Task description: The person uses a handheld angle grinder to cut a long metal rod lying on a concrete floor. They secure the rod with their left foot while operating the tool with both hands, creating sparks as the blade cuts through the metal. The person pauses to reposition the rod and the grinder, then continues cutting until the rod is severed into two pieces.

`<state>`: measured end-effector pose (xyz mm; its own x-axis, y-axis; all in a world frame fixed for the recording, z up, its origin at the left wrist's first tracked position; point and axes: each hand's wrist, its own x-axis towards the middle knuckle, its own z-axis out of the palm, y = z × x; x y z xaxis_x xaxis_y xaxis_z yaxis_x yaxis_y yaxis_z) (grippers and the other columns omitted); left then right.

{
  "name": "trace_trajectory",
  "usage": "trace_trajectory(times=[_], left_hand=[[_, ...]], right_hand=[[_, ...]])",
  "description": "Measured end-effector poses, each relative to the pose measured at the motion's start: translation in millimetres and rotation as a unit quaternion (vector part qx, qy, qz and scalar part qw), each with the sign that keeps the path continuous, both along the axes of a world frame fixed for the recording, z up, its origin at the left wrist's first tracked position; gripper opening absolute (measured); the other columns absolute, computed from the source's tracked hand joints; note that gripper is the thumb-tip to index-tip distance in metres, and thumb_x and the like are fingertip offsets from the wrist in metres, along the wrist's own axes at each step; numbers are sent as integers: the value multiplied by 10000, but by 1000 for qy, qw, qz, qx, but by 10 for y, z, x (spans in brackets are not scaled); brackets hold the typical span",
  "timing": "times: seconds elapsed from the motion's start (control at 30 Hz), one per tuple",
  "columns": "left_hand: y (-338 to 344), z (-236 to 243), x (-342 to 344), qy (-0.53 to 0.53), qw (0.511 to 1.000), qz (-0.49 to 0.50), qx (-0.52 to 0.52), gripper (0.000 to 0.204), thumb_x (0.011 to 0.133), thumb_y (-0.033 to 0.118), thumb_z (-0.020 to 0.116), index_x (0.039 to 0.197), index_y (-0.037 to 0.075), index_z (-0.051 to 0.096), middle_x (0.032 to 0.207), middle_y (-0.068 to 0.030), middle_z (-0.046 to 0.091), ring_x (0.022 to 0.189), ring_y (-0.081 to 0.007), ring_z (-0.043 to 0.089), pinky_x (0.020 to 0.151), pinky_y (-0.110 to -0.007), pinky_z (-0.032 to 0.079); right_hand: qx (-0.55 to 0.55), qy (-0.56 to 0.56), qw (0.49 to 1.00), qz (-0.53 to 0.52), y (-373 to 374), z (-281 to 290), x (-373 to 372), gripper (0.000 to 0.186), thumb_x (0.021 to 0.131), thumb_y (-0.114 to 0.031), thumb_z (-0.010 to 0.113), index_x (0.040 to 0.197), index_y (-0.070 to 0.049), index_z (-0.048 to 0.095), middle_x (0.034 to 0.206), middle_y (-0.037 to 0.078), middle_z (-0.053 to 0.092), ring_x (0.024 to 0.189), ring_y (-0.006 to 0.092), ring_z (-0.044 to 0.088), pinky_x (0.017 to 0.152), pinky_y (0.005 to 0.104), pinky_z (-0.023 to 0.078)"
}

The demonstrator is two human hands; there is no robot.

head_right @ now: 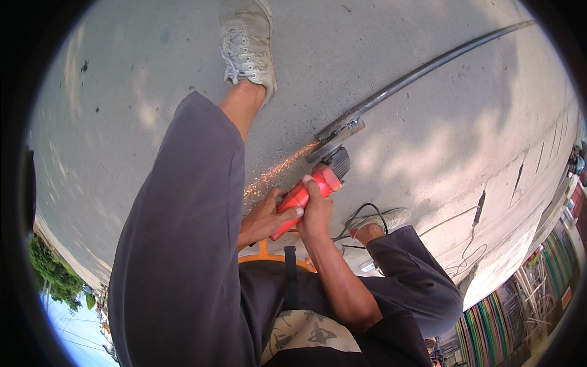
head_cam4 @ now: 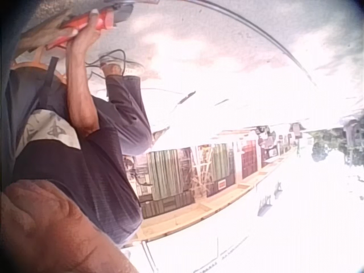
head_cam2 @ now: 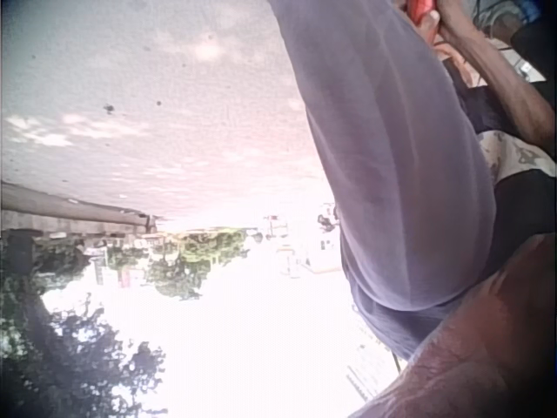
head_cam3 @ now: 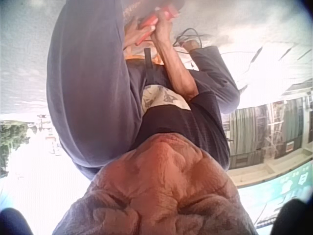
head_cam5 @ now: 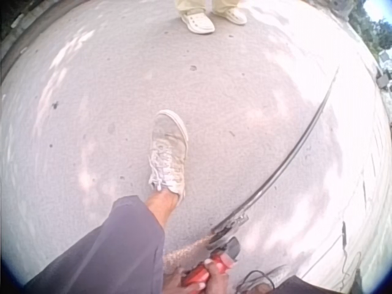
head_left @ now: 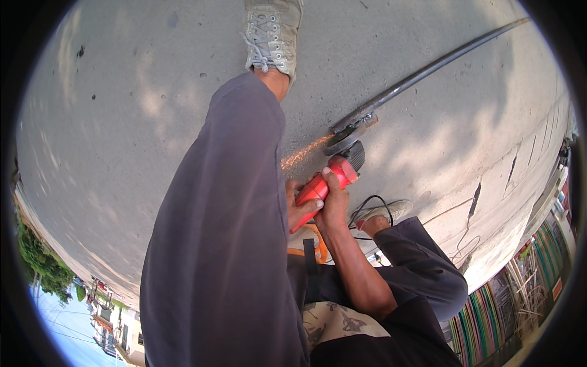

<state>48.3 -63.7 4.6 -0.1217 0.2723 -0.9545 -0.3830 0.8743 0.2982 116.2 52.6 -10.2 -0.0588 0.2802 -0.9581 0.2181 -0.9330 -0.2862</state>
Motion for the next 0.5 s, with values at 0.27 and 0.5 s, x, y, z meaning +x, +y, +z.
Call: trace_trajectory(times=[0.27, 0.5], left_hand=[[-263, 4, 156, 65, 998, 17, -3, 872, 830, 673, 770, 1364, 25, 534, 1175, -222, 650, 1146, -343, 619, 1028, -491, 441], [-259, 38, 89, 30, 999, 45, -3, 885, 850, 640, 768, 1410, 5, 507, 1247, -225, 639, 1193, -343, 615, 1054, -483, 447]], right_hand=[[-17, -16, 1000, -11, -195, 64, -121, 246, 932, -190, 758, 1040, -17, 620, 878, 72, 656, 723, 193, 661, 664, 377, 573], [-17, -16, 1000, -8, -188, 132, -191, 230, 934, -191, 756, 1026, -28, 623, 864, 63, 647, 715, 180, 646, 656, 363, 558]])
